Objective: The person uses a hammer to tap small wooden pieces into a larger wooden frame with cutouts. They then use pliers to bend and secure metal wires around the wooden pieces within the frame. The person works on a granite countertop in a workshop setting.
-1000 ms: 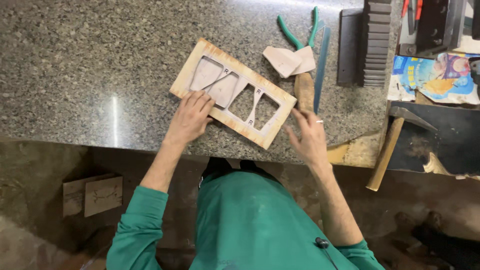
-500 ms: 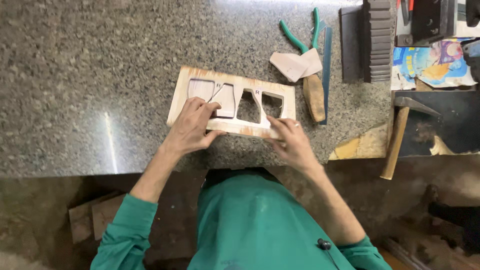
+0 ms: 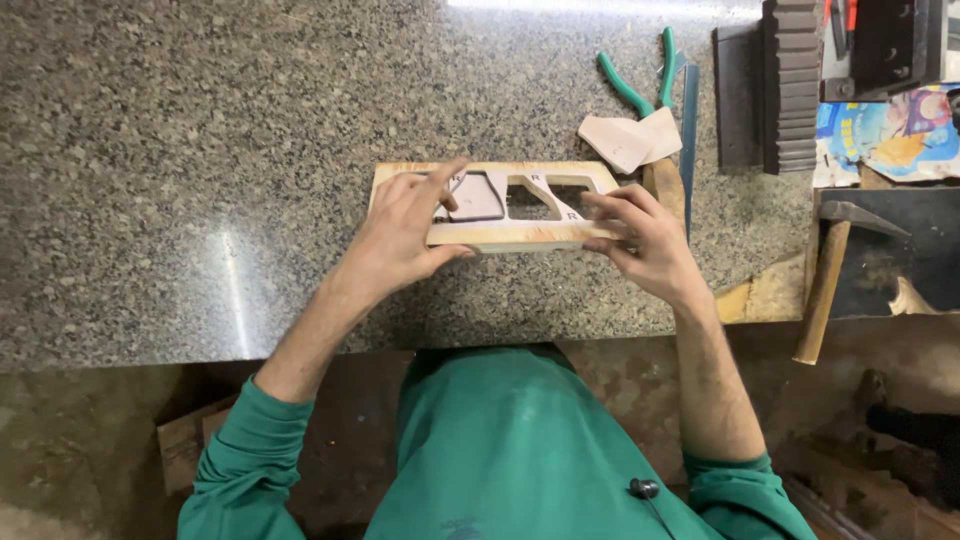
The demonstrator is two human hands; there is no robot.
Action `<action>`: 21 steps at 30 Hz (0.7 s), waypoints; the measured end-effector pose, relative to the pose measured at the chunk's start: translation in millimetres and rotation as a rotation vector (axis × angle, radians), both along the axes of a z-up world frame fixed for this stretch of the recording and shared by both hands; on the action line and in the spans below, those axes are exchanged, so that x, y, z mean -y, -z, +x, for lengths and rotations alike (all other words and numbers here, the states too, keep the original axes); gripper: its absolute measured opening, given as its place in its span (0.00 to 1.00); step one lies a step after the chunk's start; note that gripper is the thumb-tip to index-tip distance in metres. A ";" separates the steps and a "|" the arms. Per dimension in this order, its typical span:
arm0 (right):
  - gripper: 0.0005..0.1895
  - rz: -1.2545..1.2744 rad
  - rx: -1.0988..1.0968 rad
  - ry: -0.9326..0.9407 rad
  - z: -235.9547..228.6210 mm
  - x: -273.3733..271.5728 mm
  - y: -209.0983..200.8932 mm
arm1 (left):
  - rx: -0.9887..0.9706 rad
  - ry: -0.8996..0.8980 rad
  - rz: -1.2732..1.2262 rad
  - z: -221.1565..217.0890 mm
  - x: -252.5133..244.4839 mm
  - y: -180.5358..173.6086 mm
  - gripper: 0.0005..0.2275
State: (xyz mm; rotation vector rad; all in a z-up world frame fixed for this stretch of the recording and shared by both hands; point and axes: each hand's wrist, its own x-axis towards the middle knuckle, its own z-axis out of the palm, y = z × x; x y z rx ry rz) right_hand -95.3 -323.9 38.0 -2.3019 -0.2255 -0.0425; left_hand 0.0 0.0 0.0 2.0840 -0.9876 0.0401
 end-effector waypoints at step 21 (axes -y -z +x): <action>0.24 -0.386 0.395 0.180 0.3 18.7 116.1 | 0.203 -0.155 0.139 -25.1 40.7 100.1 0.33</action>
